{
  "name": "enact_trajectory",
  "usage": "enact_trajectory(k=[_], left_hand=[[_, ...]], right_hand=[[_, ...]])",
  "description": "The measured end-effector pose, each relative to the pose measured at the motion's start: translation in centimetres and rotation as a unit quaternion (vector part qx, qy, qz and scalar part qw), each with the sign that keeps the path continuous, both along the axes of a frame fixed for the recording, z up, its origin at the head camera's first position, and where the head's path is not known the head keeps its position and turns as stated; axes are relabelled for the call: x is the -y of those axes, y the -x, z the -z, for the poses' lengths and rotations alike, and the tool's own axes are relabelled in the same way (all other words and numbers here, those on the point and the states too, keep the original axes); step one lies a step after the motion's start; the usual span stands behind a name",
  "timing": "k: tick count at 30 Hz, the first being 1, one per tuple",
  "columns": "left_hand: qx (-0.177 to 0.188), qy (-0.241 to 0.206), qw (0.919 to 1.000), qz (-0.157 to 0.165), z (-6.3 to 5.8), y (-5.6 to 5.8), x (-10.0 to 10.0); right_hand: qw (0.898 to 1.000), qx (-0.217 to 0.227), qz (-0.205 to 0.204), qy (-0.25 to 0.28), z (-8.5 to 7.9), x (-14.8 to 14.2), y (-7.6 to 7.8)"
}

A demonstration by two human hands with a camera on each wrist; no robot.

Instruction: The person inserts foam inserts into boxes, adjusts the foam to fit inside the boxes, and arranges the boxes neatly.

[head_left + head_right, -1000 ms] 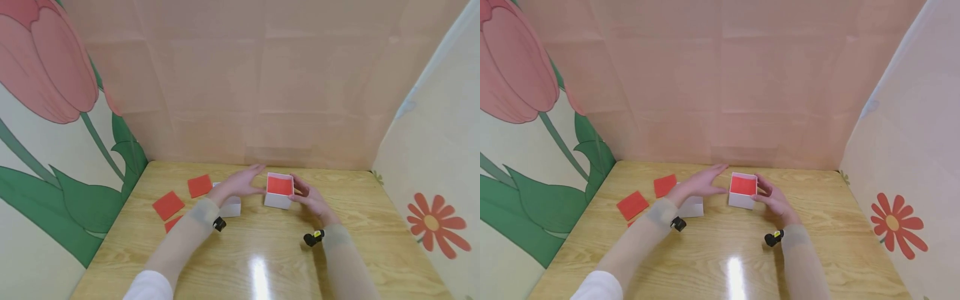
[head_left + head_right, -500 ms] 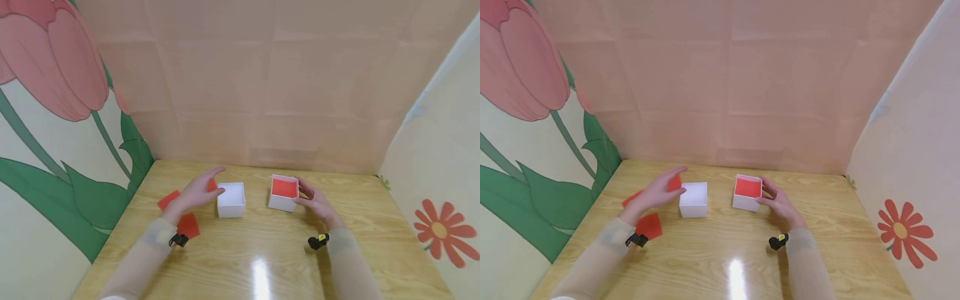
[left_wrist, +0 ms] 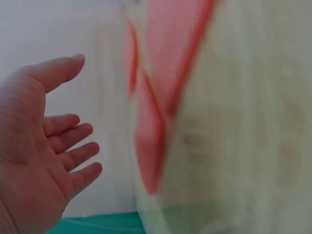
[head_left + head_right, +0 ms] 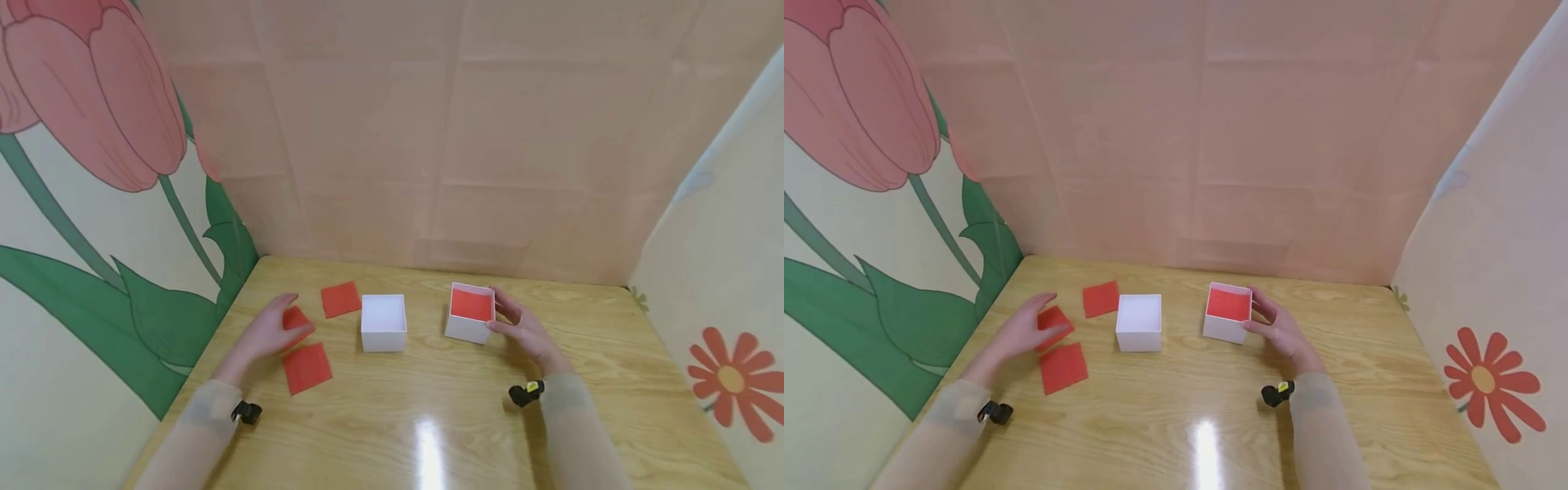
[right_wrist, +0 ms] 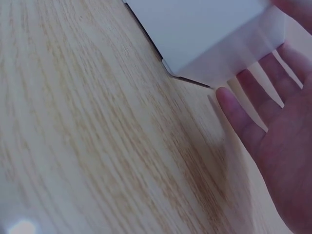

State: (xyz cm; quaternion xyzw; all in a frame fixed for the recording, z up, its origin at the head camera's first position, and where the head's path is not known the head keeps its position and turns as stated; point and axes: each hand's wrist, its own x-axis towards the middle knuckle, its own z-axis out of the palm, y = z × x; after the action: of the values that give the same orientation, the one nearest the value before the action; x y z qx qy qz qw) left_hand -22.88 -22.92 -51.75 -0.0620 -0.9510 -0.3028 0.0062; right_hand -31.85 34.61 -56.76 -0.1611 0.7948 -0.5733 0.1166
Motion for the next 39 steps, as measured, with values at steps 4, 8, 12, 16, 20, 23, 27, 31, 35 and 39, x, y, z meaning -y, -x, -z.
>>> enact_trajectory(k=[4, 8, 12, 16, 20, 23, 27, 31, 35, 39], left_hand=[[0.01, 0.03, 0.9994, -0.009, 1.1, -0.3, 1.2], [0.02, 0.054, 0.9981, -0.021, 2.0, -0.6, 1.8], [0.026, 0.07, 0.9966, -0.035, 2.7, -0.5, 2.2], [0.025, 0.085, 0.9953, -0.039, 3.2, -0.5, 2.6], [0.027, 0.091, 0.9945, -0.042, 3.5, -0.5, 3.0], [0.037, 0.091, 0.9941, -0.046, 3.5, -0.4, 3.0], [0.047, 0.098, 0.9929, -0.05, 3.5, -0.2, 3.1], [0.049, 0.102, 0.9924, -0.049, 3.5, -0.1, 3.1], [0.048, 0.102, 0.9925, -0.047, 3.4, -0.1, 3.1], [0.047, 0.101, 0.9928, -0.043, 3.3, -0.1, 3.2]], right_hand=[[1.0, 0.005, 0.003, -0.007, -0.3, 0.0, 0.0], [1.0, 0.011, 0.001, -0.011, -0.5, 0.2, 0.1], [1.0, 0.015, 0.001, -0.005, -0.7, 0.3, 0.0], [1.0, 0.009, 0.001, -0.005, -0.7, 0.3, -0.1], [1.0, 0.007, 0.001, -0.005, -0.6, 0.2, -0.1], [1.0, 0.006, 0.001, -0.005, -0.6, 0.2, -0.2], [1.0, 0.006, 0.0, -0.004, -0.5, 0.1, -0.2], [1.0, 0.007, 0.002, -0.006, -0.5, 0.1, -0.3], [1.0, 0.006, 0.003, -0.004, -0.6, 0.1, -0.4], [1.0, 0.007, 0.002, 0.003, -0.5, 0.1, -0.4]])
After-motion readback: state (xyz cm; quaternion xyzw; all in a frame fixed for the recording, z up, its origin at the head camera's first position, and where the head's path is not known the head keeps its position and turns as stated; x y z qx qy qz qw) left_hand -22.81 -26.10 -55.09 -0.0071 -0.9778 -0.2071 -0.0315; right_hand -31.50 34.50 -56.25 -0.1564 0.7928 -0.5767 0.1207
